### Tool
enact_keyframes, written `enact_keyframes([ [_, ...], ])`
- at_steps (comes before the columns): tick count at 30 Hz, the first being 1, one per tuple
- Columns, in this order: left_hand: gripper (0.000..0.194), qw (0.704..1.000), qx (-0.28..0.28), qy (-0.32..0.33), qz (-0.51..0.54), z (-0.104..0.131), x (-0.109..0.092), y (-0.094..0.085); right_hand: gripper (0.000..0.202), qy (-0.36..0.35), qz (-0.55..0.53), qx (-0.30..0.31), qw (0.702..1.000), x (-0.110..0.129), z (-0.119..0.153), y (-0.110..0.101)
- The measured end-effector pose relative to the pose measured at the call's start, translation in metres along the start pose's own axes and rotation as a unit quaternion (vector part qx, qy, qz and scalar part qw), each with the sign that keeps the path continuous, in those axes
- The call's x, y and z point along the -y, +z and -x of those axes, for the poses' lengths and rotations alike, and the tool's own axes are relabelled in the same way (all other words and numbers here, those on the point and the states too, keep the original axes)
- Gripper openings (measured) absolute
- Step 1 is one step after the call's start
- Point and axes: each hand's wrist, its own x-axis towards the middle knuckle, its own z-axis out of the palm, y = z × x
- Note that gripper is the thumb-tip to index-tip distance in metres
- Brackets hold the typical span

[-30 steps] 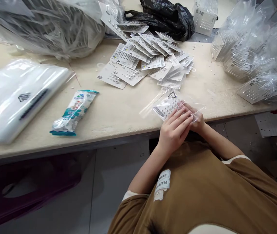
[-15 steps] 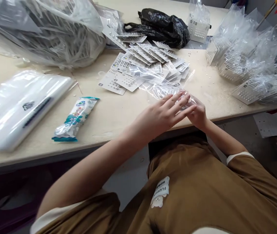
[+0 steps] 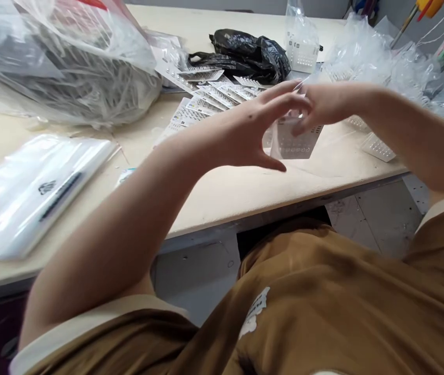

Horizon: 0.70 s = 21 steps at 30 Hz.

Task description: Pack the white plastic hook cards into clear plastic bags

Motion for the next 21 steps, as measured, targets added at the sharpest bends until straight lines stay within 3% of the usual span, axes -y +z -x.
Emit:
enact_keyframes([
  [3, 0.022, 0.998, -0.068, -0.002, -0.006, -0.005, 0.009, 0.005, 0.026, 0.055, 0.061, 0.094, 0.992, 0.002, 0.001, -0.015],
  [5, 0.012, 0.994, -0.108, 0.021, 0.002, -0.008, 0.012, 0.01, 0.026, 0.065, 0.071, 0.119, 0.988, 0.004, 0.003, -0.015],
  [8, 0.013, 0.98, -0.183, 0.036, 0.063, -0.012, 0.01, 0.02, 0.025, 0.065, 0.068, 0.141, 0.986, 0.008, 0.008, -0.011],
  [11, 0.015, 0.95, -0.245, -0.001, 0.193, -0.013, 0.009, 0.034, 0.022, 0.057, 0.101, 0.174, 0.978, 0.009, 0.018, -0.01],
  [15, 0.029, 0.845, -0.342, -0.095, 0.399, -0.009, 0.026, 0.055, 0.013, 0.089, 0.173, 0.157, 0.968, 0.005, 0.033, -0.015],
  [17, 0.034, 0.815, -0.356, -0.11, 0.444, -0.009, 0.038, 0.063, 0.015, 0.101, 0.188, 0.156, 0.964, -0.001, 0.039, -0.013],
  [19, 0.039, 0.817, -0.338, -0.123, 0.451, -0.012, 0.046, 0.068, 0.014, 0.115, 0.182, 0.181, 0.96, -0.008, 0.041, -0.005],
  [21, 0.045, 0.849, -0.296, -0.147, 0.412, -0.02, 0.049, 0.07, 0.01, 0.12, 0.194, 0.205, 0.952, -0.016, 0.041, 0.006],
])
